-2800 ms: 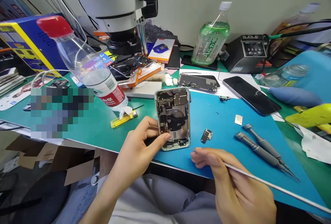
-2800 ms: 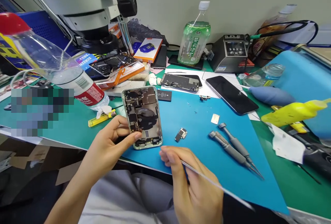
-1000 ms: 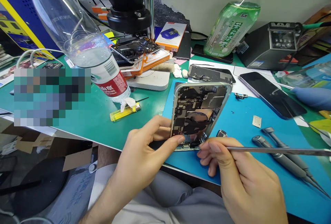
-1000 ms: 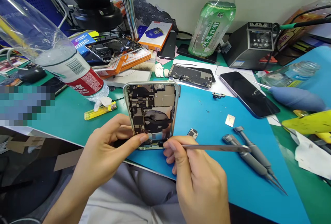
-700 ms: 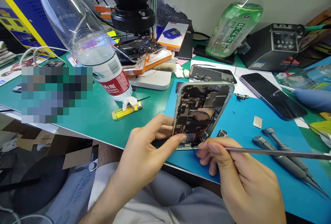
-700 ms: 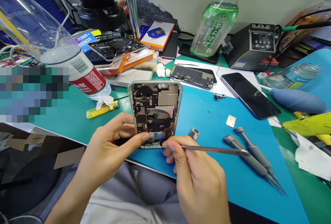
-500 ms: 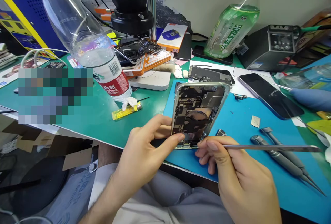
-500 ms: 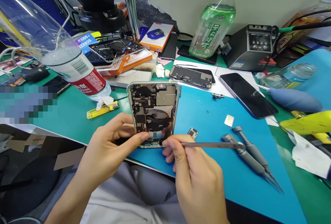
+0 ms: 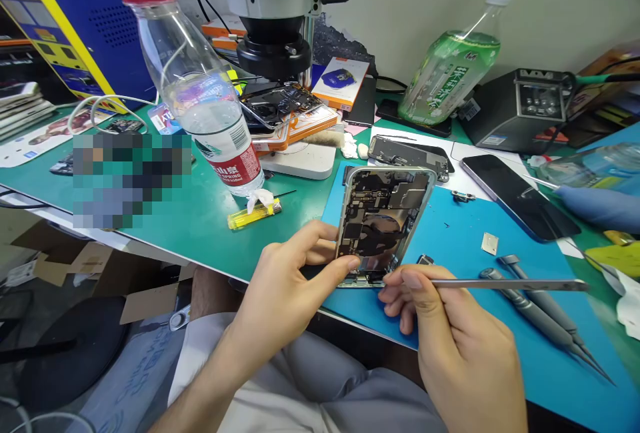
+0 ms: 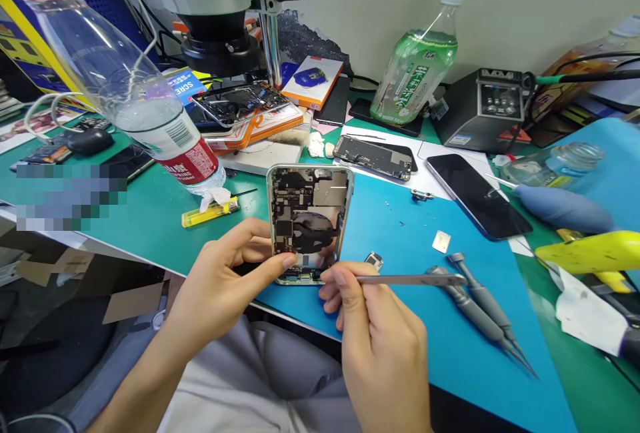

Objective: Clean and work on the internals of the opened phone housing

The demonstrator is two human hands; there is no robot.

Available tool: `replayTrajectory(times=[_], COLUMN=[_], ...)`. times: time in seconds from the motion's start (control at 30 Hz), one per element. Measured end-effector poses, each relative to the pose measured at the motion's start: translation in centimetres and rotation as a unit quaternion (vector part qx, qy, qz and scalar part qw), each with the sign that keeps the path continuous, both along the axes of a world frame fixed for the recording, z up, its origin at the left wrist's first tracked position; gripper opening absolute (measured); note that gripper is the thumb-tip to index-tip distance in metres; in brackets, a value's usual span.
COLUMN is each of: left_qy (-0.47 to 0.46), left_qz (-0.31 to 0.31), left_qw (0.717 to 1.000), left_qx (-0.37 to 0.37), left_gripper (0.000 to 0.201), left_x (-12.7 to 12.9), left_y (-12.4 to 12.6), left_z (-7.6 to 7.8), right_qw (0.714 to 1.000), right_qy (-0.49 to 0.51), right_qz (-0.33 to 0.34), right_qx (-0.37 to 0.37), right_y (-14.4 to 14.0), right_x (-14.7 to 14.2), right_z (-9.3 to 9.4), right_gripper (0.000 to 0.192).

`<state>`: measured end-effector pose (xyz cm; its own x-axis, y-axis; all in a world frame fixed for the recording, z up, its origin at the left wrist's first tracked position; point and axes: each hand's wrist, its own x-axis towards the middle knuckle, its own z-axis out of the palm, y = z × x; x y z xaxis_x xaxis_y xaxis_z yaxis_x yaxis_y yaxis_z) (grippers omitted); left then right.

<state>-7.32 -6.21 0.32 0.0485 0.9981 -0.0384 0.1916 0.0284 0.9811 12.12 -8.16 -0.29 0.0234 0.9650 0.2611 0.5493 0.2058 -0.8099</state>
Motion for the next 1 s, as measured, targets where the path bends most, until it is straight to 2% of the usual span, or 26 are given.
replayTrajectory(times=[0.23, 0.47, 0.67, 1.0], left_qy=[-0.018, -0.002, 0.000, 0.014], left_qz=[0.003, 0.014, 0.013, 0.013], left_qw=[1.000, 1.000, 1.000, 0.999], left_qx=[-0.009, 0.004, 0.015, 0.026], left_gripper=[0.014, 0.015, 0.015, 0.016], left_x=[0.13, 0.07, 0.21, 0.10], left_y=[0.01, -0.02, -0.03, 0.01], left_z=[-0.07, -0.48, -0.64, -0.51], right_qw=[1.000, 1.000, 0.998, 0.999], right_qy=[-0.001, -0.004, 0.058, 0.049], right_qz=[0.013, -0.014, 0.007, 0.017], right_qx=[0.028, 0.027, -0.006, -0.013], right_y=[0.29, 0.26, 0.35, 0.48], right_x=[-0.08, -0.36, 0.03, -0.07], right_z=[-0.04, 0.06, 0.47, 0.39], right_gripper=[0.033, 0.033, 0.037, 0.037])
